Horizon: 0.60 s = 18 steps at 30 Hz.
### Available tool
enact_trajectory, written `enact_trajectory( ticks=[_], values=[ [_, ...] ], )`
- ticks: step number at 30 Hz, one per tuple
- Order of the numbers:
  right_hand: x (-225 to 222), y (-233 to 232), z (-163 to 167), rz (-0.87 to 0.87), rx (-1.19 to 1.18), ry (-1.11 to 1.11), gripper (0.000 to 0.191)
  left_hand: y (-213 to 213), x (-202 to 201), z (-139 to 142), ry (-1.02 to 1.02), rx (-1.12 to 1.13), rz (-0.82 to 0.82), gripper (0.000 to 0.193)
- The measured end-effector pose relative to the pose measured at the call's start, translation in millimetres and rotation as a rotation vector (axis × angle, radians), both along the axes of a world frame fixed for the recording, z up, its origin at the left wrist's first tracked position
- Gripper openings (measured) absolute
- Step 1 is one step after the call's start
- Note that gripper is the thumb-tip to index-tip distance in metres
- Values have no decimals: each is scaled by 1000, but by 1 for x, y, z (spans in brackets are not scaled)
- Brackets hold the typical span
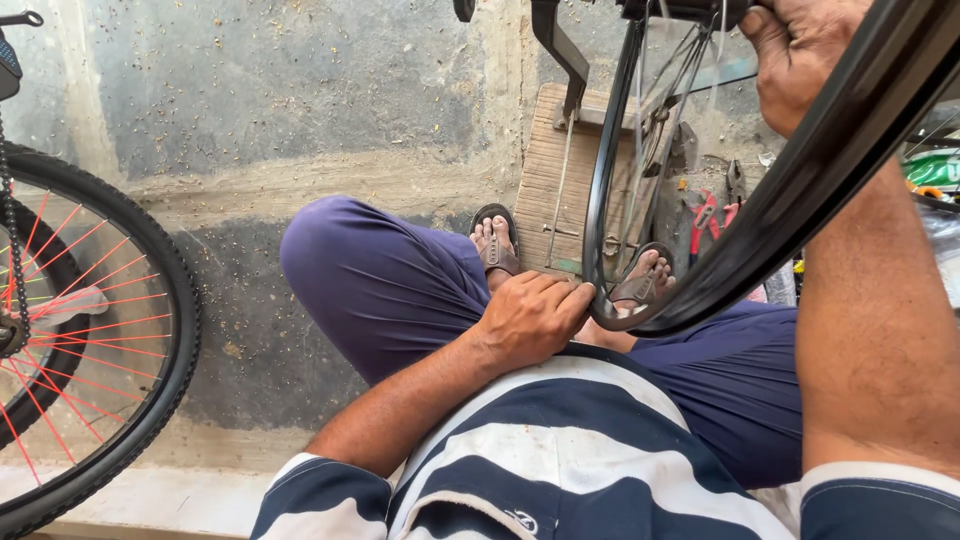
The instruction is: The person sits on the floor and uses pliers to adjust the spokes of a bicycle wheel mounted on a truing stand. They repeatedly rotate the wheel and tighten or loosen individual spokes to true the wheel.
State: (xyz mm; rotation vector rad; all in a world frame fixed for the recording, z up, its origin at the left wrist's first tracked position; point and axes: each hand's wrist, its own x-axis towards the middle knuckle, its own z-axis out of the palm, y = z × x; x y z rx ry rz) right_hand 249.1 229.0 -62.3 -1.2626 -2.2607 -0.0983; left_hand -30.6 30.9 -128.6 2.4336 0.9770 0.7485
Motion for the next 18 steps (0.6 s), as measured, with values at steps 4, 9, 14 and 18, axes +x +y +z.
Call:
enact_trajectory(
  ticks=[4, 9, 14, 18],
  values=[
    [-1, -1, -3, -59, -117, 58, 13, 8, 2, 14, 38, -16, -16, 30],
    [2, -1, -3, -22, -91, 50, 15, 16, -4, 68, -265, 17, -34, 26],
    [1, -1, -1, -78, -112, -12, 13, 22, -4, 96, -449, 46, 1, 34],
    [-1, -2, 0, -33, -66, 63, 14, 22, 2, 89, -302, 55, 19, 30]
  ],
)
